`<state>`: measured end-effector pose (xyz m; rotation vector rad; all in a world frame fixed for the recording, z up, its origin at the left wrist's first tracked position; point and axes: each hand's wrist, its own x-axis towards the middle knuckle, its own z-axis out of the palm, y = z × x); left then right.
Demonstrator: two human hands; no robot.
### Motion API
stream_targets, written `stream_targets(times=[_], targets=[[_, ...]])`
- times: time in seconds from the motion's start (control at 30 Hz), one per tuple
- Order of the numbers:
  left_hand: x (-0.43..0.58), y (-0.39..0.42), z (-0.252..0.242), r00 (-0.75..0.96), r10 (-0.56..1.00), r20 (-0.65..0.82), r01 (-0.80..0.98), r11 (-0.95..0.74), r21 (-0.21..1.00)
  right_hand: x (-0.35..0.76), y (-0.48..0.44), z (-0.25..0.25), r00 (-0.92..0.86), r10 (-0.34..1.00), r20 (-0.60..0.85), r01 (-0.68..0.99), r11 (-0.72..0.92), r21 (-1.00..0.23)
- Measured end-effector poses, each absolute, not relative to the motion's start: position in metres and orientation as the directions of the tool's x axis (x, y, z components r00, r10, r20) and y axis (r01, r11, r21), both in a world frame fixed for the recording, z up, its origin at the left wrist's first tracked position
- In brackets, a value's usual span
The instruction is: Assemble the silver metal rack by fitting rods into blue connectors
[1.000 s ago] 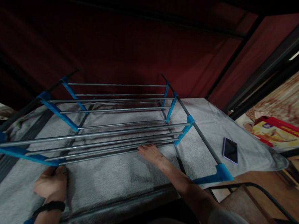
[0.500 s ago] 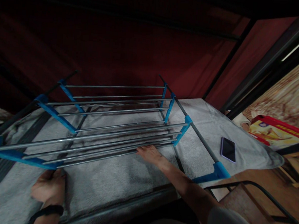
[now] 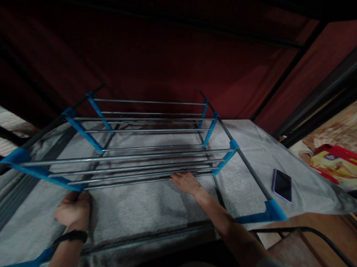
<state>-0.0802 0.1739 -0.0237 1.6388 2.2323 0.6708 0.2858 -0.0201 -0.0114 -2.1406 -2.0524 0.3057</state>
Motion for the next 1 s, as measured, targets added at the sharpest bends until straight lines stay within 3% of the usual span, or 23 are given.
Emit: stream_targets(times=[0.1, 0.27, 0.43, 1.0], targets=[[-0.075, 0.168, -0.017, -0.315, 0.949, 0.03, 0.82, 0.256, 0.512, 0.287, -0.025, -0.02, 0.032, 0.999, -0.006, 0.964, -0.033, -0.266], [-0.071, 0.165, -0.017, -0.336, 0.941, 0.019, 0.762, 0.261, 0.592, 0.291, -0.031, -0.033, 0.072, 0.995, 0.074, 0.957, -0.048, -0.286], [-0.075, 0.167, -0.025, -0.339, 0.941, 0.018, 0.739, 0.254, 0.625, 0.294, -0.032, -0.036, 0.125, 0.99, 0.062, 0.958, -0.104, -0.266], [-0.071, 0.159, -0.025, -0.311, 0.947, 0.076, 0.709, 0.178, 0.682, 0.303, -0.036, -0.053, -0.004, 0.982, 0.188, 0.983, 0.039, -0.182]])
